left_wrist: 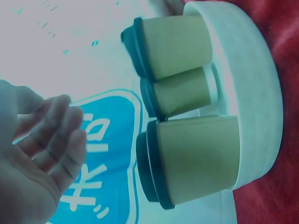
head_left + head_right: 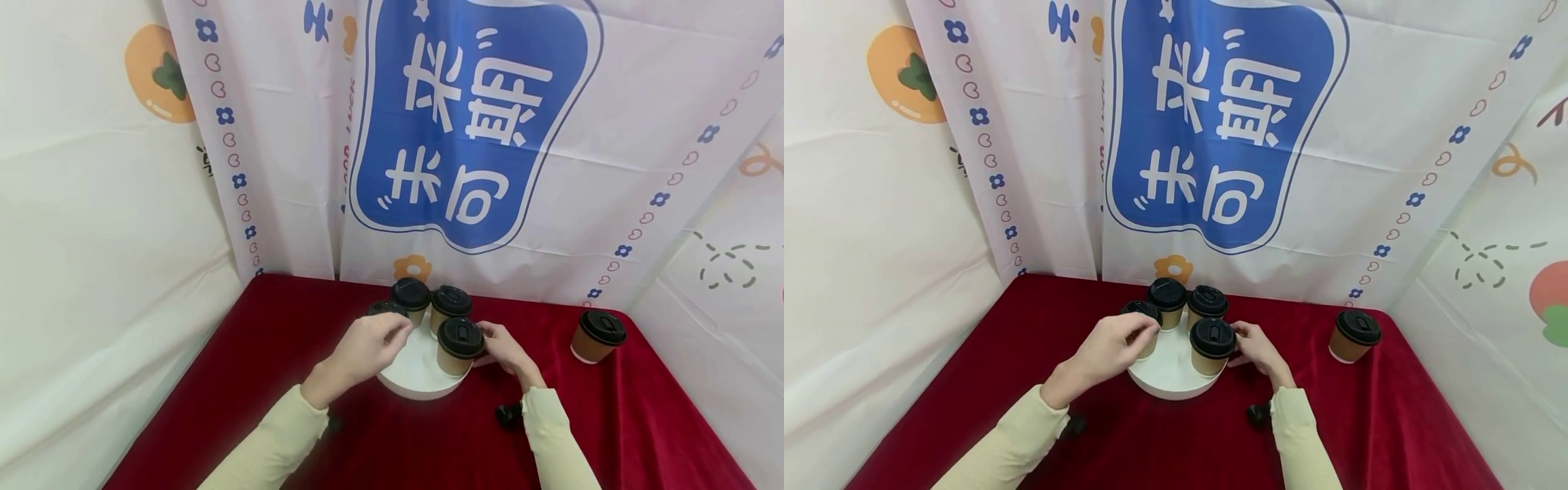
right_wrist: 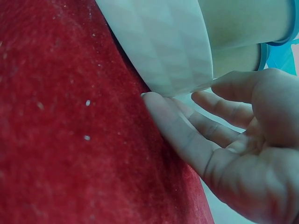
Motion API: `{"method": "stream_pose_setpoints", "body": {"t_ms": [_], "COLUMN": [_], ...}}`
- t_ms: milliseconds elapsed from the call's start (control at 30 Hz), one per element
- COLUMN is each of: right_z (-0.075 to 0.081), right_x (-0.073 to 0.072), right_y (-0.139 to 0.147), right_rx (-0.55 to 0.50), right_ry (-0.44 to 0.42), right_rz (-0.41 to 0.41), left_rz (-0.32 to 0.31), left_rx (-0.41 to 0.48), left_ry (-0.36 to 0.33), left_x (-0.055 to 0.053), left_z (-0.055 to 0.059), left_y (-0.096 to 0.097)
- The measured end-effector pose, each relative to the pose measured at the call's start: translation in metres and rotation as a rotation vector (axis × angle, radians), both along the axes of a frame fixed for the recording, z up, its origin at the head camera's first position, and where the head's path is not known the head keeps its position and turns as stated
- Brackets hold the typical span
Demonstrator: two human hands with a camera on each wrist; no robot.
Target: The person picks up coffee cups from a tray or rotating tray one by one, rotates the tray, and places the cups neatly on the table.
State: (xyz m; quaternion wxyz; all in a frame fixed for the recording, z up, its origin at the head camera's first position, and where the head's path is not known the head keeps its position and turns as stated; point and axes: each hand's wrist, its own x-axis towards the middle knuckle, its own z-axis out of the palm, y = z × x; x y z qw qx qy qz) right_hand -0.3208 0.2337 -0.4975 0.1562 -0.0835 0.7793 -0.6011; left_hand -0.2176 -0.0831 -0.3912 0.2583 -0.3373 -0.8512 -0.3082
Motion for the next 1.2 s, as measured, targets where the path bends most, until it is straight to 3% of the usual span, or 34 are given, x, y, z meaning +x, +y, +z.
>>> {"method": "stream_pose_setpoints", "body": {"t_ms": [100, 300, 500, 700, 933, 1200], "right_z": [0.001, 0.002, 0.002, 0.002, 0.001, 0.002], "right_x": [0.0, 0.002, 0.003, 0.003, 0.002, 0.003], "right_y": [0.0, 0.0, -0.001, 0.0, 0.0, -0.001], "right_rx": [0.001, 0.004, 0.0, -0.002, -0.003, -0.003], "right_ry": [-0.004, 0.005, -0.002, 0.002, -0.007, -0.008], "right_rz": [0.003, 0.017, 0.019, 0.018, 0.016, 0.007], "left_rz": [-0.001, 0.095, 0.194, 0.254, 0.303, 0.241], "left_rx": [0.138, 0.323, 0.389, 0.455, 0.513, 0.587], "left_ry": [-0.029, -0.135, -0.19, -0.258, -0.453, -0.712], "left_x": [-0.006, -0.021, -0.036, -0.049, -0.062, -0.078], "left_z": [0.004, 0.008, 0.001, -0.011, -0.027, -0.053], "left_y": [-0.007, -0.021, -0.033, -0.043, -0.05, -0.054]}}
